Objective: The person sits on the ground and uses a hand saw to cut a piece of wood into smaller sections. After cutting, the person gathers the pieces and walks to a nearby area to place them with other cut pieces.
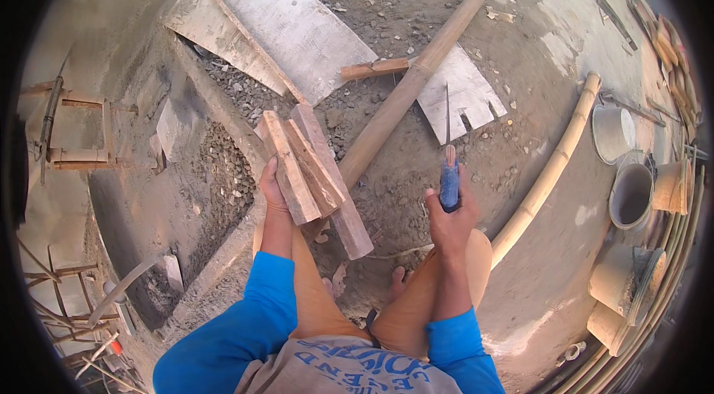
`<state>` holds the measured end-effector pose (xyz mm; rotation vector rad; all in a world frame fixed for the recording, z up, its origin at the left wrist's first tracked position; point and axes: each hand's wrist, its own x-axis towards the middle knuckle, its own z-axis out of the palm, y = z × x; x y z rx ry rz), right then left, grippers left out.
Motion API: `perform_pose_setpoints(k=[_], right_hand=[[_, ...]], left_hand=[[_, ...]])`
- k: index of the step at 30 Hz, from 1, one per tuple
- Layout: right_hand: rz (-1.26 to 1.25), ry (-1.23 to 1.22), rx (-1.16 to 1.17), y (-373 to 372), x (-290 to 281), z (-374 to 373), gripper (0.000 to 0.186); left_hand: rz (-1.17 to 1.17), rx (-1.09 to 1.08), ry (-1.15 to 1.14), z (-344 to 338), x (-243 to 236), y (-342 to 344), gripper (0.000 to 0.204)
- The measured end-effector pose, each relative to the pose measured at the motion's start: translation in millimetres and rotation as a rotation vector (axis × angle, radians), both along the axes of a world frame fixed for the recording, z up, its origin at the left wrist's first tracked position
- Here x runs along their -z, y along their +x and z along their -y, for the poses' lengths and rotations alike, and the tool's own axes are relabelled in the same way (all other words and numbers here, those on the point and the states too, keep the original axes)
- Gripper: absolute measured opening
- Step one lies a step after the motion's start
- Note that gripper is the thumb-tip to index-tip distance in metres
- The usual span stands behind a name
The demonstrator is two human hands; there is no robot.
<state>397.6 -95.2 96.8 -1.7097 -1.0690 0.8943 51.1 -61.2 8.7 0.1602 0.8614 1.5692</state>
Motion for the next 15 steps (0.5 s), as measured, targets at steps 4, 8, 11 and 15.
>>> perform_pose_setpoints(k=[4, 8, 11, 15], right_hand=[[-0.021, -0.070, -0.028, -12, -12, 0, 0.073], [-0.024, -0.072, -0.017, -14, -12, -1, 0.074], [-0.008, -0.081, -0.007, -10, -11, 0, 0.075], [-0.081, -0.147, -0.003, -16, -18, 0, 0.078]], left_hand=[[0.153, 0.106, 0.027, -14, 20, -4, 0.042], [0.155, 0.095, 0.025, -17, 25, 2, 0.040], [0.170, 0.099, 0.008, -17, 19, 8, 0.039], [0.189, 0.119, 0.044, -17, 12, 4, 0.044]])
